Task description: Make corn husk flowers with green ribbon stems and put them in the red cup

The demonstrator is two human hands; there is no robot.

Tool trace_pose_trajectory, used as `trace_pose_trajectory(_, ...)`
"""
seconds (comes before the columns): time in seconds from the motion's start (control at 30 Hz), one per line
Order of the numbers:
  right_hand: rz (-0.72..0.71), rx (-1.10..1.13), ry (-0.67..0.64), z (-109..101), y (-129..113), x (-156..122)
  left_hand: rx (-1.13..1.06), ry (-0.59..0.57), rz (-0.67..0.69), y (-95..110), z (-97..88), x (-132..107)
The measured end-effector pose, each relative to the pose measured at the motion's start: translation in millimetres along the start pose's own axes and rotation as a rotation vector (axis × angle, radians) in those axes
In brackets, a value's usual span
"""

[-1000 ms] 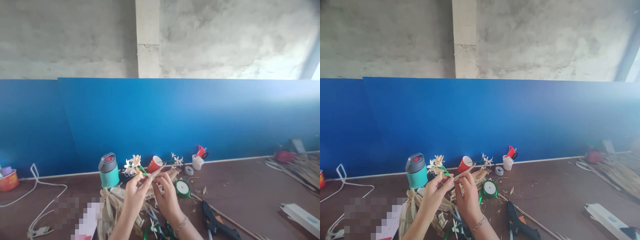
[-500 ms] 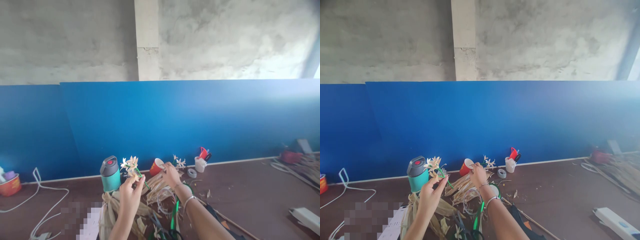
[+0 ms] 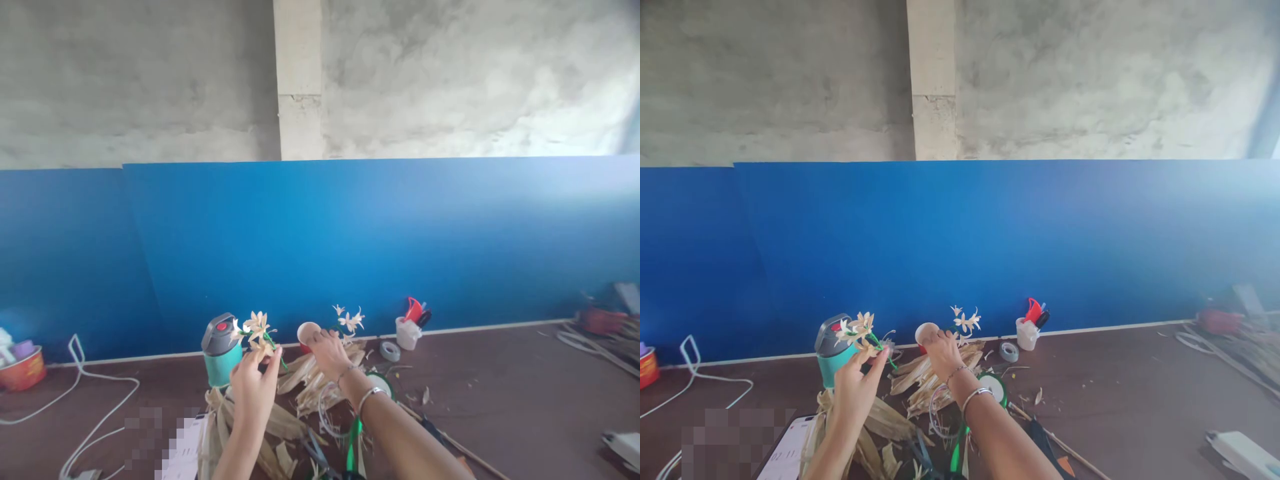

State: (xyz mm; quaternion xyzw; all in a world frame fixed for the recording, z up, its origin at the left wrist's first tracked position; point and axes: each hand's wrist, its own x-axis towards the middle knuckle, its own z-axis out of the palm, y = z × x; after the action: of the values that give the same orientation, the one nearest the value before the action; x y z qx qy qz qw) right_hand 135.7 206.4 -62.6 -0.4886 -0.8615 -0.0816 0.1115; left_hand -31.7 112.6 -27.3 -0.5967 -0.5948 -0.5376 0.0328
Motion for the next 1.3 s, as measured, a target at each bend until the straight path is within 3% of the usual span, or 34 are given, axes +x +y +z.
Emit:
trace_pose_trajectory(0.3,-0.063,0.026,0.046,0,-1,0,0.151,0.018,-0.068,5,52.0,50)
trace_pose_trajectory(0.6,-0.083,0.004,0.079,3,5,-1,0.218,-0.158,-0.135,2,98.5,41)
trace_pose_trajectory(0.8,-0.084,0.003,0.098,8,8,2,0.239,-0.322,-0.214,-3,110.7,43)
trace_pose_trajectory(1.3,-0.056,0.049,0.136,11,11,1,0.184,-0.373,-0.412,-14,122.7,37)
